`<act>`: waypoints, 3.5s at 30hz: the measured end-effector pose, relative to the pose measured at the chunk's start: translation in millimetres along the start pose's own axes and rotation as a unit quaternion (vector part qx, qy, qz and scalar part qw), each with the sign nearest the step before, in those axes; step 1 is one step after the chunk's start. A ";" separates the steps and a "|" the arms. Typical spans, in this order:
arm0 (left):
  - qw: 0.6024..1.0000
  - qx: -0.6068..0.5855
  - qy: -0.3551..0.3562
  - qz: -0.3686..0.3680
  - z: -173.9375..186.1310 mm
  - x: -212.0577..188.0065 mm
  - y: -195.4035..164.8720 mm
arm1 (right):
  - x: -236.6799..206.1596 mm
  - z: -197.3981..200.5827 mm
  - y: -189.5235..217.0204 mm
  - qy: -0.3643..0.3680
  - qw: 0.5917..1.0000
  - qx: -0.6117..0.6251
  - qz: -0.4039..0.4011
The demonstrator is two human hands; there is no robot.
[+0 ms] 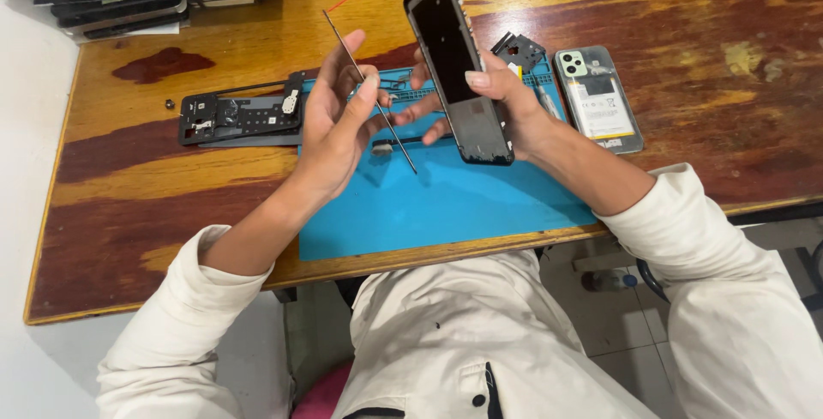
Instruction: The person disassembles a smartphone on a blue mat, removes the battery, and uses a screwdriver and tweezers to manipulate internal components. They then reassemble the phone by placing the battery back and securing parts with screws.
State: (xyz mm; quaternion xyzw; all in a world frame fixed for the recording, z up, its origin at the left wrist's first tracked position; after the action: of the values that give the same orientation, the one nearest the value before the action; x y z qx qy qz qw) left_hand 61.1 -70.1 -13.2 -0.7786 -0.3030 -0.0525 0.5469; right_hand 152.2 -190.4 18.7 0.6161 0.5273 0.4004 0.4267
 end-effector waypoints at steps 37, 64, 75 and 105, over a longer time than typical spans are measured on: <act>0.994 -0.036 0.076 0.074 -24.9 -9.2 -3.2 | 3.4 7.8 -32.8 0.049 0.999 -0.001 -0.010; 0.995 0.080 0.055 -0.009 -23.9 -7.1 -17.3 | 12.3 3.1 -24.0 -0.028 0.994 -0.082 0.069; 0.986 0.144 0.068 -0.055 -26.1 -2.6 -22.1 | 9.4 1.7 -23.6 -0.010 0.994 -0.071 0.078; 0.997 0.073 0.008 -0.021 -6.2 -0.7 -0.7 | 8.9 1.2 -36.4 -0.060 0.971 -0.217 0.078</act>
State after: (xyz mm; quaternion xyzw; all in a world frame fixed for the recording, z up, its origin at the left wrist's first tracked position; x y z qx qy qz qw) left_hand 61.7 -75.7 -10.4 -0.7299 -0.3180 -0.0478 0.6032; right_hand 143.2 -178.8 -15.8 0.5711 0.3513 0.4996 0.5485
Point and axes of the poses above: each hand's wrist, its own x-axis towards the middle knuckle, its own z-axis out of the back of the hand, y = z × x, the point moved 10 cm from there along x, towards the middle knuckle, and after that the axes turned 10 degrees about -z, right-handed, at the moved point
